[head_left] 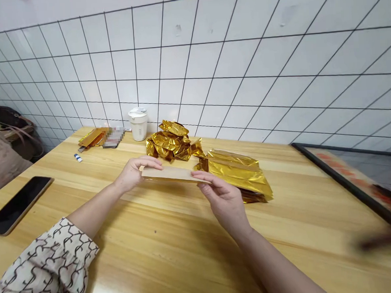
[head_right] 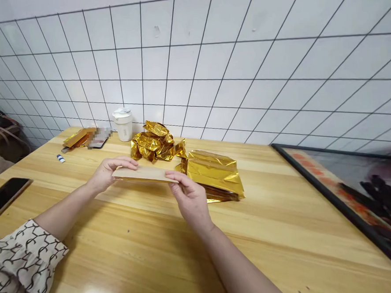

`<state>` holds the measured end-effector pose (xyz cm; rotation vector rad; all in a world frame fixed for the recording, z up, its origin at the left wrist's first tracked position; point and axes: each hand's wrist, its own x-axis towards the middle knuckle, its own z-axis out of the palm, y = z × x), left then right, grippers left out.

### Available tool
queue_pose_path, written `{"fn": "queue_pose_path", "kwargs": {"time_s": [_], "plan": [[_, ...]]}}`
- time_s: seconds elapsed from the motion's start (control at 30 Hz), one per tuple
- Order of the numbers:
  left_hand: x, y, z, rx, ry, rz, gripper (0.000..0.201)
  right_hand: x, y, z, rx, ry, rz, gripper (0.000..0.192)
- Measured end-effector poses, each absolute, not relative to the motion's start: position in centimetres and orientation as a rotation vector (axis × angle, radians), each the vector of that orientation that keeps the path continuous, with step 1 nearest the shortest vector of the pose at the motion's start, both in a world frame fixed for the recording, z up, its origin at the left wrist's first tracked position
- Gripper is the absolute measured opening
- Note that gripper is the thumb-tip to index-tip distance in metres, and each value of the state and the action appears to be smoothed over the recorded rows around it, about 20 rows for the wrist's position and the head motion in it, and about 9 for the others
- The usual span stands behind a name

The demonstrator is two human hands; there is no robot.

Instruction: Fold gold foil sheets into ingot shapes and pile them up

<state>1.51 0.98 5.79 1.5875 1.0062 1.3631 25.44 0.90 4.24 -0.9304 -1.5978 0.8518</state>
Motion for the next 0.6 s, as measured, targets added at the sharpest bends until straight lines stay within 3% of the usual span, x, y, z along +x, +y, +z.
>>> {"fn": "queue_pose_path", "kwargs": {"time_s": [0.23, 0.47, 0.6], "plan": [[-1.1, -0.6, 2.3, 1.273, 1.257, 1.019, 0.029, 24.4, 1.1, 2.1, -1.141, -1.999, 0.970, 0.034], [-0.9, -1.8, 0.6, 1.382, 1.279, 1.120, 0.030, 23.4, 1.1, 1.2, -1.154, -2.146, 0.559, 0.025], [-0.8, -1.9, 0.0, 1.676, 1.665, 1.124, 0.050, 23.4, 1.3, 1.0, -1.234, -2.205, 0.415, 0.026]]}}
